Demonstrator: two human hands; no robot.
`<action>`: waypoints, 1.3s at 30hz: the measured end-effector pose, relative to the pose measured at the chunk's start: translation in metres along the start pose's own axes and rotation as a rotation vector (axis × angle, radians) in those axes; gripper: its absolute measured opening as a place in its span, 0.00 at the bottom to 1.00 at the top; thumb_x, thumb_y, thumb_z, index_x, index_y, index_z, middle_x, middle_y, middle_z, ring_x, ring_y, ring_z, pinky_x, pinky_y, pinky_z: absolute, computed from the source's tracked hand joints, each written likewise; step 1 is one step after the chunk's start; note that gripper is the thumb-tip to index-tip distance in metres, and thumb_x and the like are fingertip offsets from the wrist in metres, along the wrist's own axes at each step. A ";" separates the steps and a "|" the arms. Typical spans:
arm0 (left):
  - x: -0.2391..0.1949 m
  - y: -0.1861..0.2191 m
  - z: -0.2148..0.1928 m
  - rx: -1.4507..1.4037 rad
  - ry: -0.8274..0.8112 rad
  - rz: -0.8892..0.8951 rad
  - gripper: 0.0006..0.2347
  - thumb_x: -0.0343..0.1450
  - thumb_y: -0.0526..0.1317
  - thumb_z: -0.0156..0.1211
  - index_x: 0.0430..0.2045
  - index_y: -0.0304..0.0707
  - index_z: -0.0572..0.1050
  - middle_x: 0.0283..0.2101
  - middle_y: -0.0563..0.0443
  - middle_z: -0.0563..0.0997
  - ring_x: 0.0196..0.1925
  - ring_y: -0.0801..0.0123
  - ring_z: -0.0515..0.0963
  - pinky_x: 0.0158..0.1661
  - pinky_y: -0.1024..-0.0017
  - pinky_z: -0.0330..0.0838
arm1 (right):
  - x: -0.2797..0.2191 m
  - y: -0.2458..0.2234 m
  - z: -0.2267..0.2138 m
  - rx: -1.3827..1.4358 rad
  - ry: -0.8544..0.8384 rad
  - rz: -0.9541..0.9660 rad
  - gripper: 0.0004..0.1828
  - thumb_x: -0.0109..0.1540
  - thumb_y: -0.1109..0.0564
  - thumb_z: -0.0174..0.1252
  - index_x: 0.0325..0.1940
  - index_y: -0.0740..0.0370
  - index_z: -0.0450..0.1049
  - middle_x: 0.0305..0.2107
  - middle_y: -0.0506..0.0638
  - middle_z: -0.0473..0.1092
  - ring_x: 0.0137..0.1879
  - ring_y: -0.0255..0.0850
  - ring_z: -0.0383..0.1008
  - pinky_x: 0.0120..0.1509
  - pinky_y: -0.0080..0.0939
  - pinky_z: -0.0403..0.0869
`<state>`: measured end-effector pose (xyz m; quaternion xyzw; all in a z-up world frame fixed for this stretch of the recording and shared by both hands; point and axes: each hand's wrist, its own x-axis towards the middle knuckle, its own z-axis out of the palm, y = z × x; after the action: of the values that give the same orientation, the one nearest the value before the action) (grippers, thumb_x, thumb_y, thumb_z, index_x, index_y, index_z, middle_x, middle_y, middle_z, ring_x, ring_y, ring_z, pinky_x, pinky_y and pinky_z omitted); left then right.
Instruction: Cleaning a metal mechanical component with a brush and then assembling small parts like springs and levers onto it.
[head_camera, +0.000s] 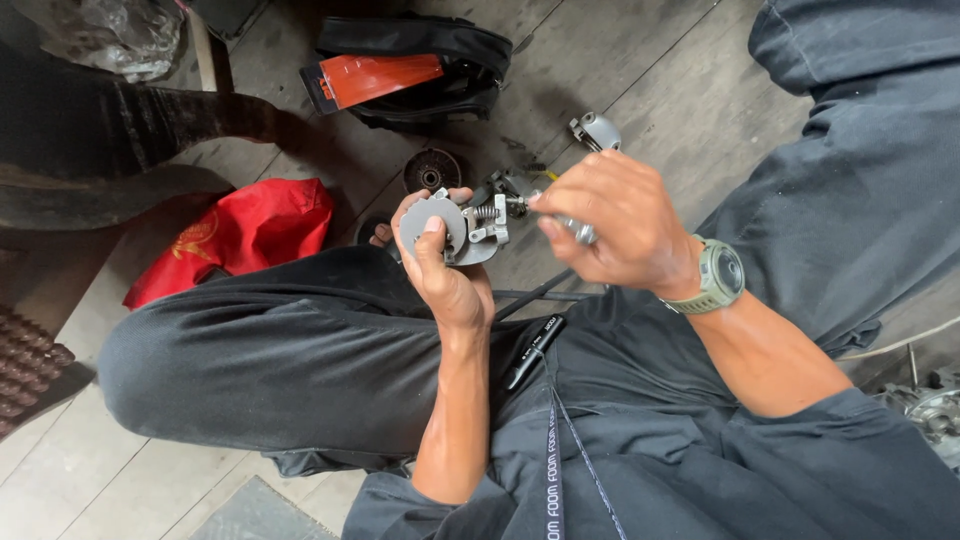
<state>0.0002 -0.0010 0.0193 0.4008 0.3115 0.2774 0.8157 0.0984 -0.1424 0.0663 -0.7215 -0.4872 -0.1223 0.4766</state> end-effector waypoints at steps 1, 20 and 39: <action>0.000 -0.001 0.000 -0.002 -0.004 0.004 0.14 0.73 0.41 0.53 0.52 0.38 0.69 0.40 0.32 0.82 0.38 0.66 0.77 0.39 0.68 0.76 | -0.002 0.000 0.001 0.069 0.024 0.087 0.10 0.69 0.58 0.55 0.41 0.68 0.78 0.29 0.58 0.74 0.27 0.52 0.70 0.33 0.50 0.70; -0.002 0.000 -0.001 -0.032 -0.060 0.042 0.14 0.72 0.41 0.53 0.52 0.38 0.68 0.41 0.30 0.81 0.35 0.65 0.80 0.37 0.67 0.78 | -0.015 0.014 0.001 0.411 0.171 0.727 0.14 0.74 0.58 0.50 0.43 0.71 0.76 0.23 0.58 0.72 0.29 0.36 0.72 0.35 0.33 0.75; 0.007 -0.013 -0.007 0.034 0.059 0.092 0.12 0.73 0.40 0.54 0.49 0.40 0.70 0.39 0.36 0.83 0.43 0.68 0.79 0.45 0.70 0.74 | -0.009 0.023 0.013 0.029 0.063 -0.178 0.12 0.70 0.58 0.54 0.39 0.69 0.78 0.28 0.59 0.73 0.24 0.50 0.68 0.29 0.47 0.69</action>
<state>0.0021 0.0007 0.0032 0.4200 0.3212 0.3208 0.7858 0.1092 -0.1388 0.0407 -0.6641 -0.5360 -0.1796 0.4893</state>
